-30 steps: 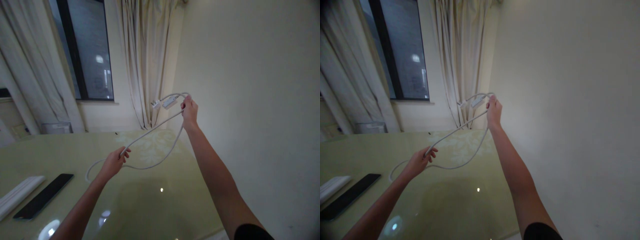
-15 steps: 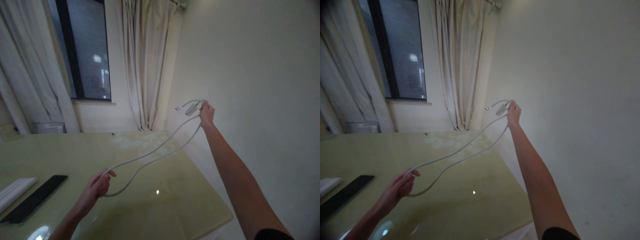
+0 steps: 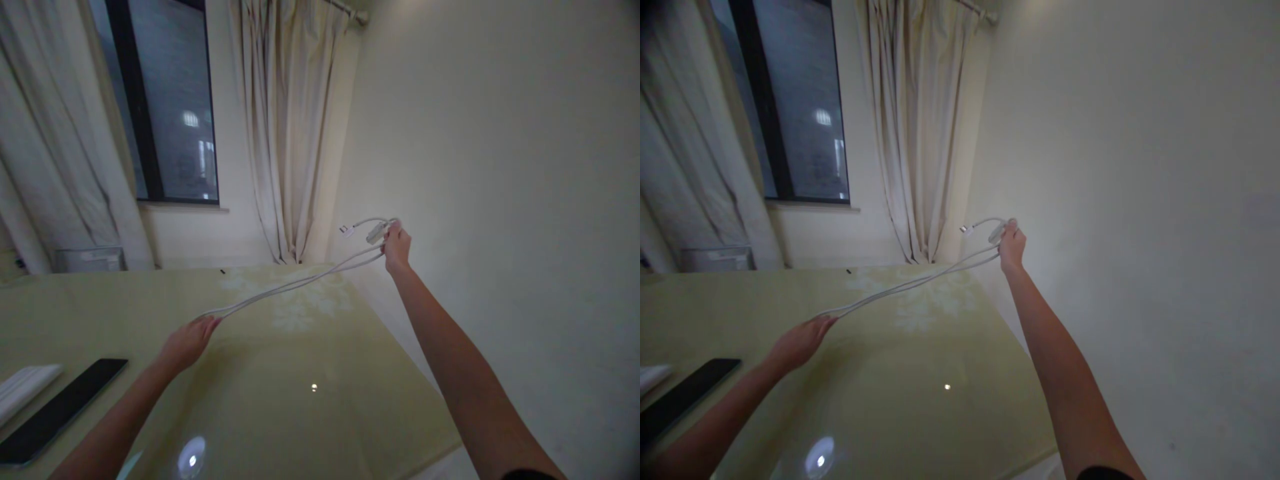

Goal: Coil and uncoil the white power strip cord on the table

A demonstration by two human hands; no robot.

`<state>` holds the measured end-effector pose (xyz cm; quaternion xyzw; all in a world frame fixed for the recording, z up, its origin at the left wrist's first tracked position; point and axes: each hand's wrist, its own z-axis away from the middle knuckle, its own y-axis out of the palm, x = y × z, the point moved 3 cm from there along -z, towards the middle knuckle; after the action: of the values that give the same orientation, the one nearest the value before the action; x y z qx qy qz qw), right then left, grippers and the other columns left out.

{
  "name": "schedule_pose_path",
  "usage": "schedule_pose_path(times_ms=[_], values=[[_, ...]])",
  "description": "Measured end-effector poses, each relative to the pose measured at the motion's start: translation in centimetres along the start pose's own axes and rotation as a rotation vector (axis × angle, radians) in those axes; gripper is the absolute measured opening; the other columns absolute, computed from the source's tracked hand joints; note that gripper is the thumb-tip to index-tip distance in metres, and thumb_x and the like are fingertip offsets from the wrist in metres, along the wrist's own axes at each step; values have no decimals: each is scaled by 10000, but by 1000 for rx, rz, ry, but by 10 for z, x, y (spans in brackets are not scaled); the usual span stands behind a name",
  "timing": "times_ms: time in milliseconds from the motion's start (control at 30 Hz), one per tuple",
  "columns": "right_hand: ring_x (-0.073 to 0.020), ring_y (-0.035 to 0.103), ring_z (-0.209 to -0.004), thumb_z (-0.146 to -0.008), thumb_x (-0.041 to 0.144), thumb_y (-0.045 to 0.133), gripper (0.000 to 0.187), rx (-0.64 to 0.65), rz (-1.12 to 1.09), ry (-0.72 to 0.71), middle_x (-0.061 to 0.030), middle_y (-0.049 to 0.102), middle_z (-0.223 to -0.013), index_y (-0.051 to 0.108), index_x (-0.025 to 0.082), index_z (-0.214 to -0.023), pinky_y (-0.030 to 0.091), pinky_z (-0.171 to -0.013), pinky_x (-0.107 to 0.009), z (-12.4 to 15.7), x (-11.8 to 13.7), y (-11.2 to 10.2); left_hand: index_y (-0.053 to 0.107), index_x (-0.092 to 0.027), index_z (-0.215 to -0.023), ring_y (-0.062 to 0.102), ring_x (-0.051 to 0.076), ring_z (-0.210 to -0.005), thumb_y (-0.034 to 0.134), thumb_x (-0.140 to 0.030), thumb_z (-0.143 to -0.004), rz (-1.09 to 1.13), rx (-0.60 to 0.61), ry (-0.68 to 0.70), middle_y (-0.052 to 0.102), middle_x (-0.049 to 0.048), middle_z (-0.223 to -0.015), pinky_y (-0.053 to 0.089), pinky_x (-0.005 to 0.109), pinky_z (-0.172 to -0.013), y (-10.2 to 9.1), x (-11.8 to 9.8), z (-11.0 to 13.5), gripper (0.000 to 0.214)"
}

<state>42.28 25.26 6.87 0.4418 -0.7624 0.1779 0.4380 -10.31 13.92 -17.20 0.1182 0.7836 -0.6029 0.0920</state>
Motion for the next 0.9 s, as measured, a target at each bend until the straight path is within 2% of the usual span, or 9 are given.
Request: schedule_pose_path(times_ms=[133,267,400,533,567,633,700,800,900], values=[[-109,398,-500,-964,818,480,643,66,-64,19,53,457,-584,500,230,-705,313,-453,-240,33,-10,20,761,-157,-1061,631,429,-1251,420,-422,-988,-3,-98,-139,730,231,-1171,412,624,-1132,-8,3,-26,438],[-106,402,-571,-911,866,509,671,172,-157,-35,50,483,-640,526,215,-749,331,-516,-229,68,-11,40,671,-75,-1306,535,513,-1335,426,-291,-975,77,-237,-312,611,333,-1361,398,737,-1061,-4,-9,-36,465],[-98,374,-561,-885,846,576,646,199,-294,43,63,460,-639,533,214,-762,300,-521,-236,108,-9,58,561,-43,-1441,617,405,-1264,379,-206,-977,240,-349,-276,617,317,-1374,462,605,-1090,6,-52,-43,524],[-95,324,-519,-890,792,635,590,233,-400,209,68,443,-626,579,214,-787,240,-479,-246,161,-6,76,586,-166,-1391,690,259,-1114,358,-307,-1051,435,-431,-121,704,166,-1285,553,400,-1000,-2,-129,-32,433],[-98,322,-518,-904,771,638,572,238,-414,234,67,438,-622,590,214,-787,239,-477,-249,175,-5,79,628,-166,-1327,695,264,-1096,388,-371,-1071,627,-440,-42,727,159,-1224,550,407,-1002,-7,-151,-26,407],[-111,341,-526,-943,729,625,531,284,-409,261,61,434,-618,634,215,-807,270,-488,-257,202,-1,85,691,-185,-1247,706,263,-1083,435,-481,-1082,914,-337,113,752,142,-1182,542,415,-1015,-19,-195,-12,424],[-138,424,-576,-977,686,612,500,365,-361,236,30,502,-647,669,221,-804,353,-543,-273,225,6,89,647,-217,-1395,670,255,-1239,460,-518,-1085,1104,-257,166,703,139,-1380,517,414,-1083,-30,-228,1,471],[-194,567,-729,-1009,594,623,410,515,-304,167,-25,651,-767,722,239,-830,462,-708,-318,249,17,95,647,-242,-1407,630,242,-1340,508,-575,-1064,1269,-253,63,673,128,-1454,526,381,-1089,-39,-241,8,498],[-212,614,-793,-1045,515,596,320,688,-297,116,-32,685,-817,777,263,-966,488,-815,-339,263,22,103,736,-233,-1238,696,238,-1200,572,-626,-1020,1332,-286,-110,750,116,-1277,579,337,-965,-39,-225,4,479]])
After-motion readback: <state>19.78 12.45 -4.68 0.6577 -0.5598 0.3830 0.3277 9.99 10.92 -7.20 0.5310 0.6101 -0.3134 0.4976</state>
